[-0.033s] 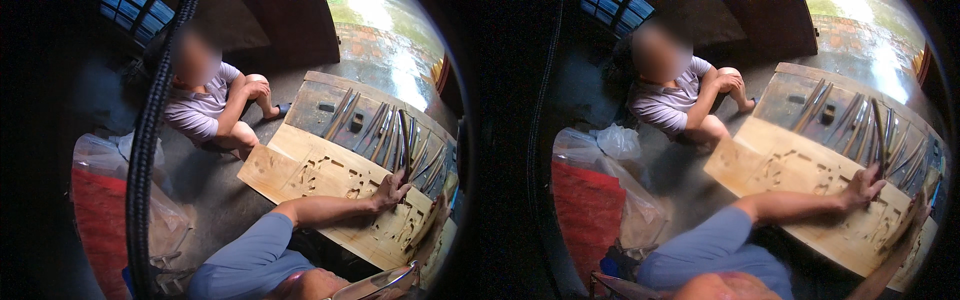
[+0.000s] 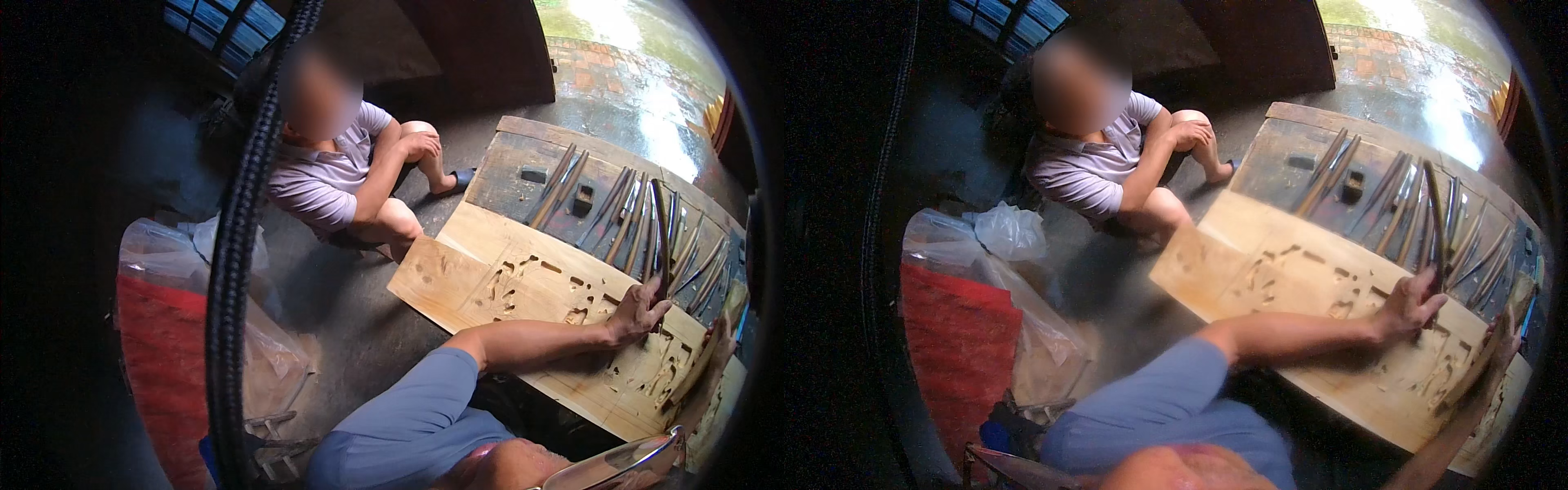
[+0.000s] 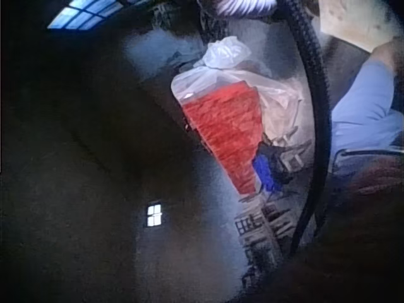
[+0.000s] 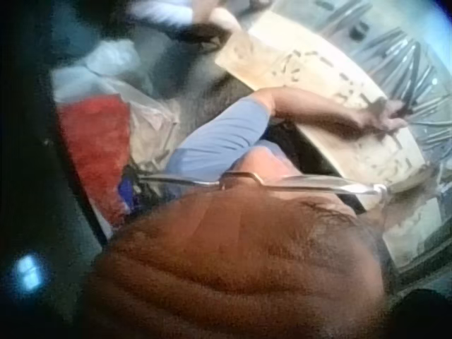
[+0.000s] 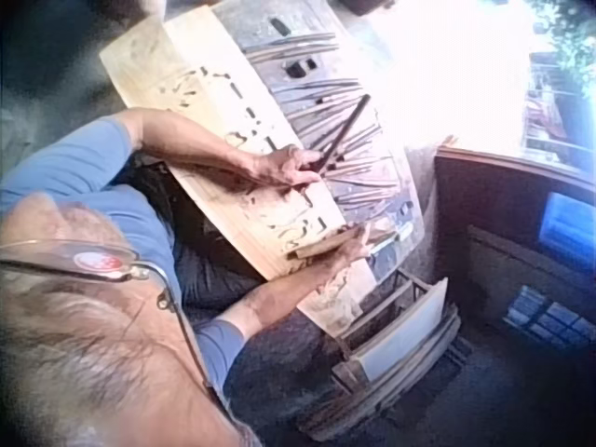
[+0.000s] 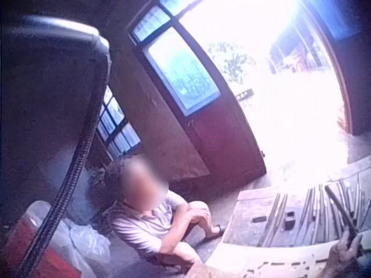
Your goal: The person carves a floral design into a rectangular wooden board using a chisel and a wooden mallet. They repeatedly strike the chisel to remove wood shavings and refine the pattern.
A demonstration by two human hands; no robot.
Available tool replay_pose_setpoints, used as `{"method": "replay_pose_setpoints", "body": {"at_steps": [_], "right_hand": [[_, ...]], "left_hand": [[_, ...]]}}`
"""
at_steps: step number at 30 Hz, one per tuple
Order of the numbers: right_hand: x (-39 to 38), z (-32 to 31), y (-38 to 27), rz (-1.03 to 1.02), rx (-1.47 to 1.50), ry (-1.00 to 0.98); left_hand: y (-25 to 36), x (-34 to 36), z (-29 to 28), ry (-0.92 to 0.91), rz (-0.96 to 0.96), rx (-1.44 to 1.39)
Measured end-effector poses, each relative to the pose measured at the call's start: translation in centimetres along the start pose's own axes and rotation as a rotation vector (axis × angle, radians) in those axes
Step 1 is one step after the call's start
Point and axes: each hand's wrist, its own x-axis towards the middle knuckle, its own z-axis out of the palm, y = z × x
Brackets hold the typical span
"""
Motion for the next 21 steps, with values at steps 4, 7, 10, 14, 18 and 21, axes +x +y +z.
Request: {"method": "replay_pose_setpoints", "body": {"at_steps": [4,7,10,14,18,21], "right_hand": [[0.2,-0.1,0.3,0.012,-0.039,0.075],[0.5,-0.6,0.3,0.04,-0.087,0.057],[2.0,-2.5,1.3,0.075,-0.047,0.018],[1.6,-1.7,1.9,0.049,-0.065,0.048],[1.7,-1.4,2.0,0.07,-0.071,0.052],[2.2,-1.2,2.2,0.081,-0.07,0.048]], "left_hand": [[0.7,0.0,0.2,-0.013,-0.045,-0.061],[0.1,0.0,0.2,0.002,-0.039,-0.055],[0.4,0.3,0.5,0.001,-0.048,-0.048],[0.9,0.0,0.2,0.024,-0.054,-0.034],[0.5,0.0,0.2,0.01,-0.071,-0.062],[0.4,0.2,0.4,0.02,-0.067,-0.035]]}}
